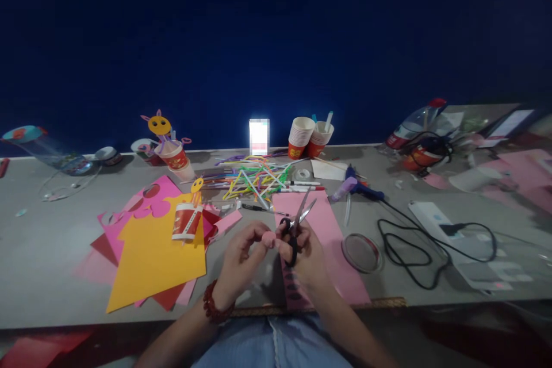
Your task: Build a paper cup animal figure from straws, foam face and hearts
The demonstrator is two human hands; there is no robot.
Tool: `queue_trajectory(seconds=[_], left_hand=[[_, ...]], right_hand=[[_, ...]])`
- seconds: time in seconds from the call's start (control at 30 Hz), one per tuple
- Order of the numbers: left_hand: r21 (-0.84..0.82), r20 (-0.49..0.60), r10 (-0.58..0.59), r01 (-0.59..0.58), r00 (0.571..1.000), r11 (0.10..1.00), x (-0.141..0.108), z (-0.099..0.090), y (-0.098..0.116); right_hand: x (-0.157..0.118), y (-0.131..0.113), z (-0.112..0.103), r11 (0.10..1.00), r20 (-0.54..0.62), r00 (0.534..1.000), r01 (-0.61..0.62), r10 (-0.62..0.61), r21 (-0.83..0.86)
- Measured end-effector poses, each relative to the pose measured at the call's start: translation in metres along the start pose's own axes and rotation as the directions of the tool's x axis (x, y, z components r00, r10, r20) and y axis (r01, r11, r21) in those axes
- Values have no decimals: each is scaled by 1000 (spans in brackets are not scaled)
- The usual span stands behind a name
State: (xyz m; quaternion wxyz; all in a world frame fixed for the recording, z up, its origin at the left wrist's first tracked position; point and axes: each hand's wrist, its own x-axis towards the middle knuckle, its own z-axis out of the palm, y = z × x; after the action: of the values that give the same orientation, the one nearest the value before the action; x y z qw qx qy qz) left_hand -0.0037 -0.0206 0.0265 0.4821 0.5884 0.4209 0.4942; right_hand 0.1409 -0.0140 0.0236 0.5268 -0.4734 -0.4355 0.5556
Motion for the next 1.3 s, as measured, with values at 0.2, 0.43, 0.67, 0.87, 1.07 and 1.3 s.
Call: queue_trajectory(seconds=[0.2,0.43,0.67,0.87,1.07,1.3], left_hand=[[-97,-47,-77,72,996,993,3,-3,7],[-117,-86,-84,74,993,990,6,-4,16],[-126,-87,-105,93,991,988,4,-1,16],[-154,-74,-104,92,992,984,4,-2,14],[-152,-61,-103,92,993,984,2,-2,13],[-170,-49,-97,88,994,982,2,-4,10]], right_hand=[[-3,-4,-12,999,121,991,-53,54,-10],[-17,11,-32,973,390,891,-201,231,-118],[-22,12,-30,946,411,854,-314,319,-80],[-22,12,-30,944,404,856,-322,322,-70],[-22,19,-32,939,395,855,-335,336,-75],[-22,22,-32,934,395,850,-349,348,-71]])
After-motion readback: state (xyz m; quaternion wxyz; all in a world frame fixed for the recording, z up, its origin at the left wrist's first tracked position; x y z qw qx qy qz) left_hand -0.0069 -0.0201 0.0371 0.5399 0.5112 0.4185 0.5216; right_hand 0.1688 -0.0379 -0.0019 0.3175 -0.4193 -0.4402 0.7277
